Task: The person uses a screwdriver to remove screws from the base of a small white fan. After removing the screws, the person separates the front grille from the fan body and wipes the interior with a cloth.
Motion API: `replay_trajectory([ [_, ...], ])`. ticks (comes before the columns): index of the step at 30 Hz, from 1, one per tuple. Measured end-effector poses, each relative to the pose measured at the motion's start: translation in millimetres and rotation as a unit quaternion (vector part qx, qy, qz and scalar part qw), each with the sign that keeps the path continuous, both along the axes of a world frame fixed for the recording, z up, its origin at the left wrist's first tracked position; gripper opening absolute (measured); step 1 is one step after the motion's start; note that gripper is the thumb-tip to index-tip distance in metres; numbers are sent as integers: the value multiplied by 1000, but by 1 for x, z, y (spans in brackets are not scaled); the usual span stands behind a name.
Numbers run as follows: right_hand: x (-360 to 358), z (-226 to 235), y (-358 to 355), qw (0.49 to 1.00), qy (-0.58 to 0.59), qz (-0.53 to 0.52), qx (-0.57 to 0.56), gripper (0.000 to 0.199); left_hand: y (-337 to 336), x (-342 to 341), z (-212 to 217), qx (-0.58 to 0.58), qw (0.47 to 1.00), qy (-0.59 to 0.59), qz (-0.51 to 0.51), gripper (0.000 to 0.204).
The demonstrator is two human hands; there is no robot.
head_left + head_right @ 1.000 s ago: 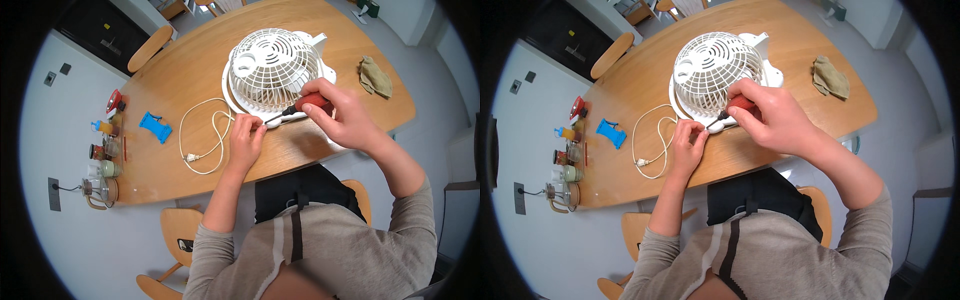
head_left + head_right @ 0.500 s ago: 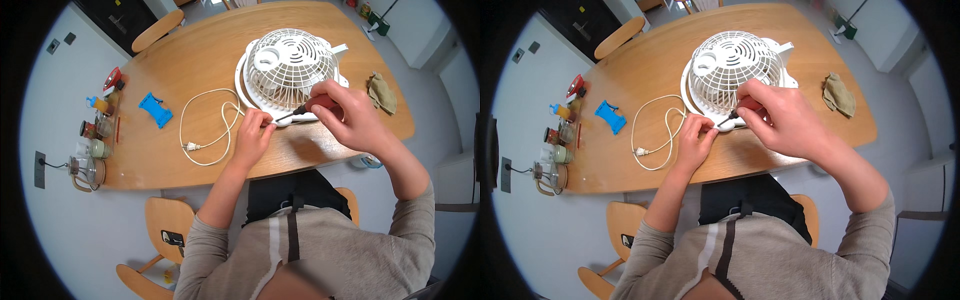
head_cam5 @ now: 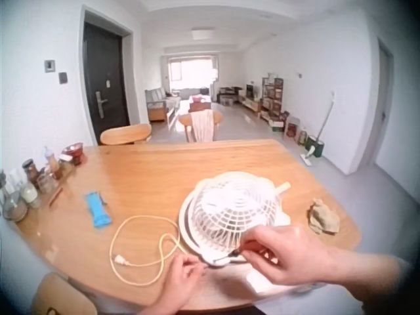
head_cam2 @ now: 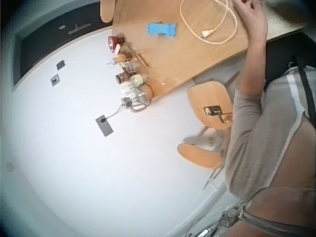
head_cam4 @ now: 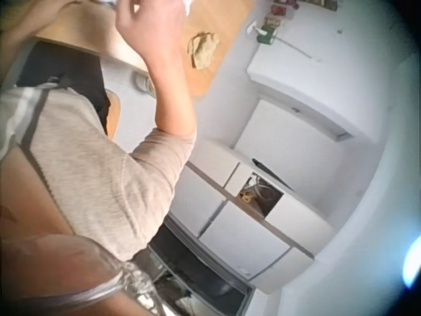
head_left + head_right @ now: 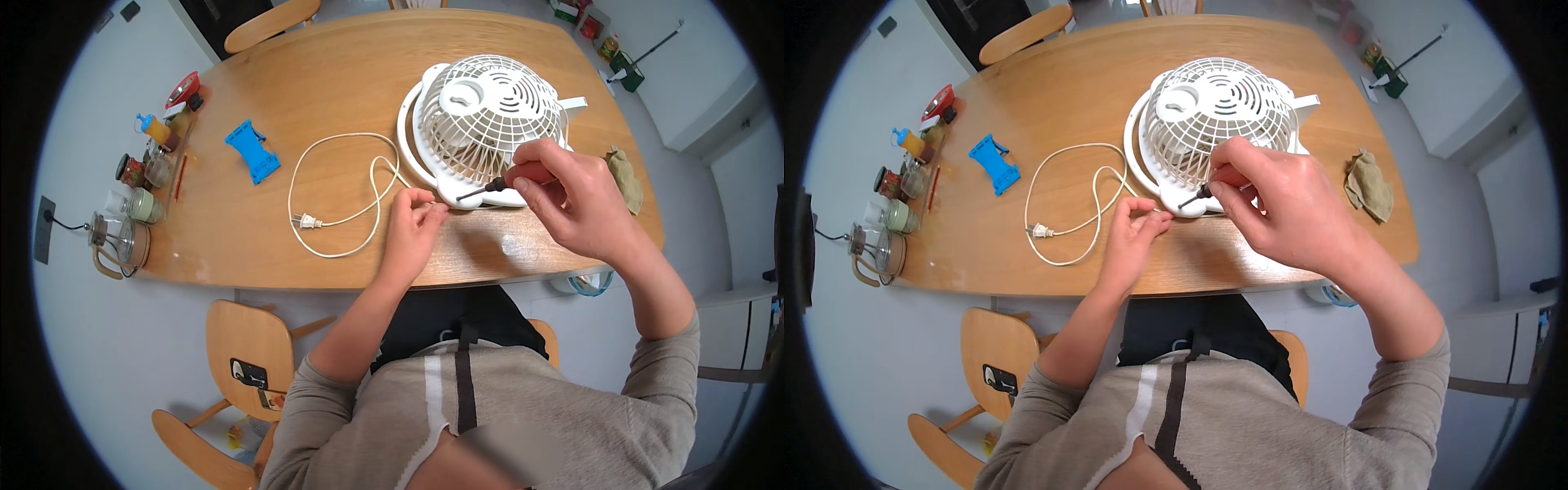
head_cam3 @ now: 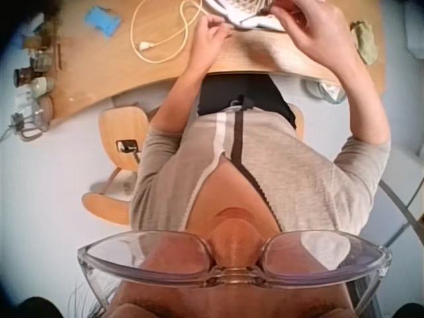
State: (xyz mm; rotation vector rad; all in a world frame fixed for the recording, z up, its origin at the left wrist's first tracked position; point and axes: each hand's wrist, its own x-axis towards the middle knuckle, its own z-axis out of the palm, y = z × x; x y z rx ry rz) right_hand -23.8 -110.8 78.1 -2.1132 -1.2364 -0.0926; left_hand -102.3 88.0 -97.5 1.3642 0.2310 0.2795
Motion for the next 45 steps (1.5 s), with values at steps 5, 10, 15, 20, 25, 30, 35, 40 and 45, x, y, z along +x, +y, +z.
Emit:
replay_trajectory([
  [5, -2, 6, 11, 997, -72, 23, -17, 14, -7, -11, 30, -178, 983, 27, 20, 20],
  [10, -7, 25, 25, 985, -127, 68, -94, 9, -3, -11, 33, -273, 961, 39, 6, 18],
  [15, -11, 36, 33, 970, -154, 129, -137, 9, -1, -13, 31, -289, 956, 44, 10, 16],
  [20, -11, 46, 40, 967, -111, 115, -198, 11, 1, -11, 26, -271, 961, 45, 4, 16],
  [25, -6, 35, 40, 973, -124, 122, -153, 13, -5, -9, 28, -221, 975, 37, 12, 20],
  [30, -1, 30, 35, 975, -112, 176, -79, 17, -6, -8, 28, -172, 984, 43, 9, 22],
  [35, 1, 30, 31, 979, -105, 126, -121, 14, -7, -8, 25, -166, 986, 33, 5, 21],
  [40, 0, 29, 31, 985, -83, 131, -77, 8, -6, -9, 23, -165, 986, 29, 4, 21],
  [45, 1, 28, 30, 985, -95, 117, -86, 9, -5, -9, 24, -165, 986, 32, 3, 22],
])
